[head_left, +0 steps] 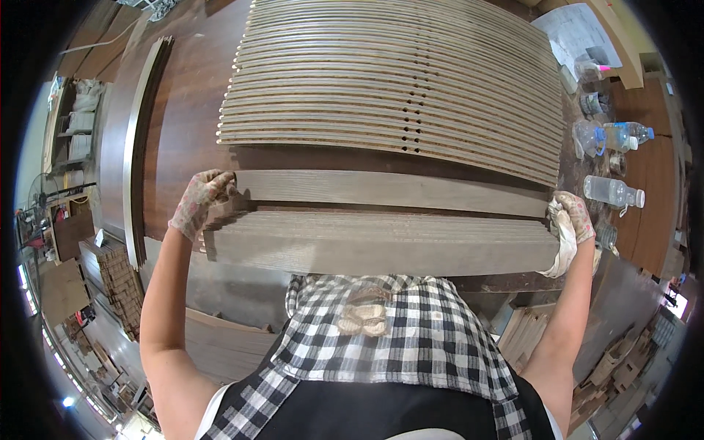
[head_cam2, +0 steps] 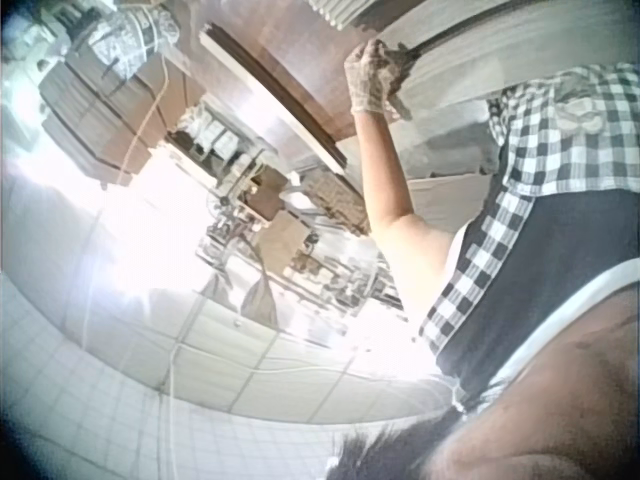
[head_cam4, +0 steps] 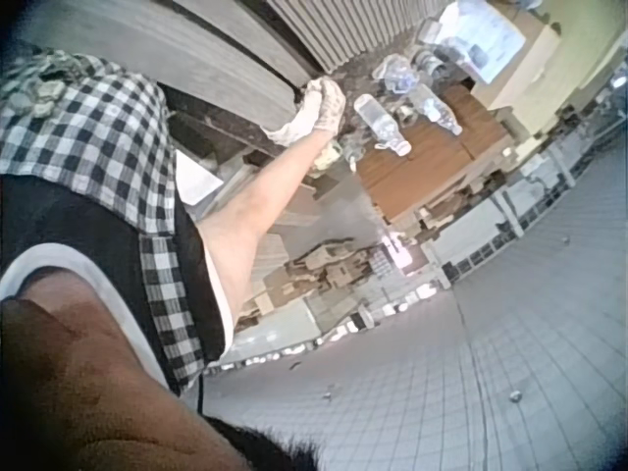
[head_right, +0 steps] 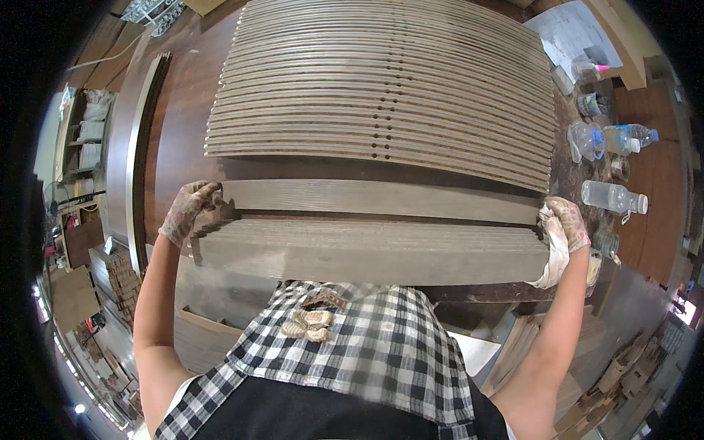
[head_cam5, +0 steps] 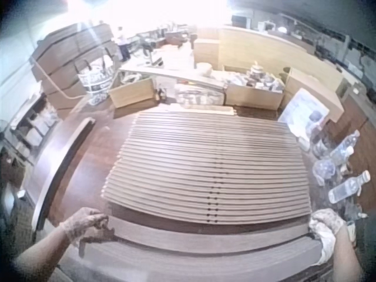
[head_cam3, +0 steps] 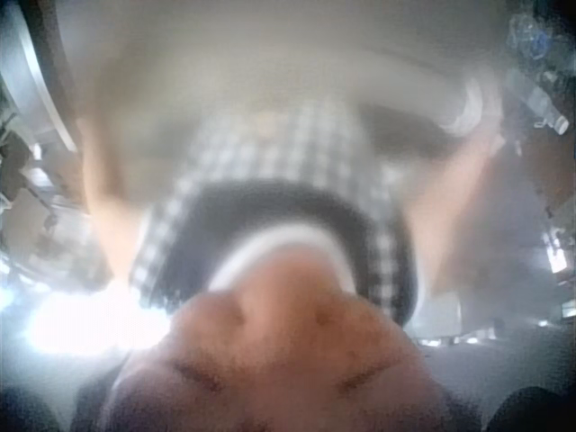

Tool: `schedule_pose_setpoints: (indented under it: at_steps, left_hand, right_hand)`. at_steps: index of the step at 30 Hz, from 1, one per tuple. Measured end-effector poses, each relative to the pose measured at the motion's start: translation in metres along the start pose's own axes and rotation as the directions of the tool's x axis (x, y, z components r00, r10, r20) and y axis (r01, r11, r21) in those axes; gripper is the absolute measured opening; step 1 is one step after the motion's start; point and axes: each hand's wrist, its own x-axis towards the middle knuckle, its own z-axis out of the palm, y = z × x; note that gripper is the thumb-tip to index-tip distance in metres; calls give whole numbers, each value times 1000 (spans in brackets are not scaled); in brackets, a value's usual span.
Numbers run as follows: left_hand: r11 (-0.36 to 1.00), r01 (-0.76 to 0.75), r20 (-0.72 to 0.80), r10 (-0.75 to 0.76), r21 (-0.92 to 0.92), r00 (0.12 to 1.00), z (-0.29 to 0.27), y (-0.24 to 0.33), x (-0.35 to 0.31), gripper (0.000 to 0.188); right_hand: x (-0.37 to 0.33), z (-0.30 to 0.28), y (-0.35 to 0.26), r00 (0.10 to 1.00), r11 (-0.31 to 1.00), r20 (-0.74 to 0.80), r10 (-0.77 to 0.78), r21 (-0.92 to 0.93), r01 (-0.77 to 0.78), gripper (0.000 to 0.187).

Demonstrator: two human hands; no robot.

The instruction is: The person wipes down wooden furniture slats and a larger wooden frame piece using a cloth and a handheld sponge-like applicator.

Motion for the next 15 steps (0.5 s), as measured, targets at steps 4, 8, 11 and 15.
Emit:
schedule_pose_setpoints:
  at_steps: [4,8,11,15]
  left_hand:
    - [994,-7,-46,2,-112,999,8,9,-1,23]
    - [963,19,-126,-54,-267,991,7,-6,14,24]
    - [973,-17,-54,4,-231,999,-9,-24,29,19]
    - [951,-23,-79,-1,-307,997,-12,-12,19,20]
  right_hand:
    - [-16,8,-24,1000,955,-21,2,295,4,32]
    - [-27,7,-47,998,961,-62,-8,276,25,30]
    - [-32,11,-61,993,965,-109,-43,254,70,28]
    - [-52,17,-91,978,986,-199,-55,146,85,27]
